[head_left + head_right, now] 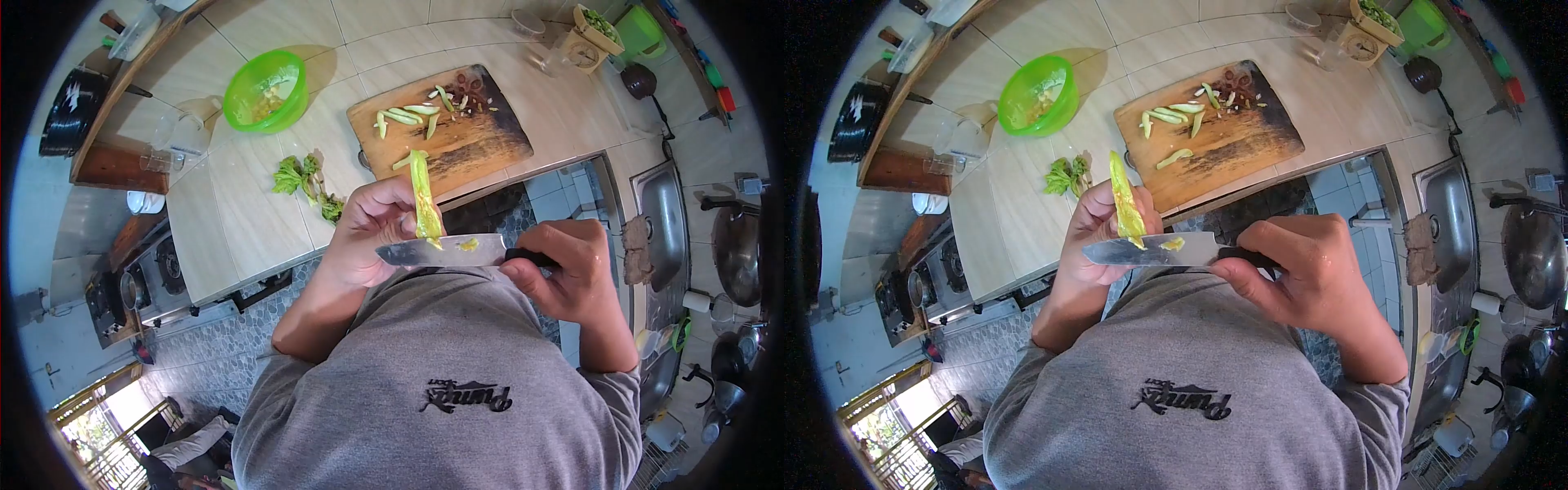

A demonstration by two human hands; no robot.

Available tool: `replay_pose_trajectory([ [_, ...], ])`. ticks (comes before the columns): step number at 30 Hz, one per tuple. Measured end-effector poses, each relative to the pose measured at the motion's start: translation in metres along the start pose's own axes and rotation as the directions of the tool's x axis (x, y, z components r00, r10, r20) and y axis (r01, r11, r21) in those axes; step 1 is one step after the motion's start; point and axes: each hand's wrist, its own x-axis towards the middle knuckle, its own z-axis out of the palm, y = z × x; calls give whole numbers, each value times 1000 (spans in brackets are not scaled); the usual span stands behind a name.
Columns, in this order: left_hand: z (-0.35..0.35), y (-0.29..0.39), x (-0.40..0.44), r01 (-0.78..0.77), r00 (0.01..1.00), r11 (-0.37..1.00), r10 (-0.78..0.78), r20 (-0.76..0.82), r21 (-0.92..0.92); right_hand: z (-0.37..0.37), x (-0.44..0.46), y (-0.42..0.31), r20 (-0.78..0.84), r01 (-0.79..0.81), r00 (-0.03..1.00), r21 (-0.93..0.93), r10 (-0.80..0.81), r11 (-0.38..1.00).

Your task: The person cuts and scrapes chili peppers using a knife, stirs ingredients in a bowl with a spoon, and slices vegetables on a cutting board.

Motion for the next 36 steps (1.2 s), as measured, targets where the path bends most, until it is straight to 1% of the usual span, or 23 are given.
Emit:
replay_pose_trajectory([
  [2, -1, -7, 1, -50, 999, 998, 50, -4, 33, 0, 3, -4, 17, 11, 1000, -22, -11, 1000],
  [5, -7, -12, 1, 5, 999, 995, 1, 54, -100, 4, 9, -6, 7, 37, 999, -27, -37, 999],
  [8, -4, -11, -1, -84, 996, 994, 85, 17, -67, 2, 9, -6, 2, 25, 1000, -13, -25, 1000],
  [11, -6, -1, -1, 20, 999, 978, -13, 40, -206, -1, 4, -1, 15, -22, 1000, 29, 22, 999],
  [12, -6, -1, -1, 13, 999, 984, -8, 33, -175, -1, 3, 0, 20, -41, 999, 47, 40, 998],
  [15, -4, -1, 1, 9, 1000, 995, -6, 29, -96, 1, 10, -4, 64, 0, 998, 59, -4, 998],
  [17, -2, -1, 2, 17, 999, 997, -14, 40, -71, 3, 15, -6, 56, 5, 998, 50, -8, 999],
  [20, -5, -1, 2, -12, 999, 999, 14, 47, -39, 3, 14, -5, 51, 4, 999, 54, -7, 999],
  [23, -8, 1, -1, -9, 999, 998, 7, 48, 54, 1, 10, -1, 34, -6, 999, 63, 4, 998],
  [26, -2, 0, 2, -9, 1000, 992, 12, 24, -126, 1, 10, 0, 35, -21, 999, 65, 19, 998],
  [29, -8, -4, 4, -36, 996, 996, 42, 75, -78, 2, 12, -4, 42, -11, 999, 47, 9, 999],
  [32, -7, -6, 3, -26, 997, 989, 35, 62, -146, 0, 14, -6, 25, 13, 1000, 41, -14, 999],
  [35, -8, -7, 1, -56, 997, 995, 60, 40, -84, -3, 7, -1, 18, 1, 1000, 56, -2, 998],
  [36, -7, -7, 1, -42, 998, 995, 45, 33, -86, -3, 5, 0, 20, -10, 1000, 64, 9, 998],
])
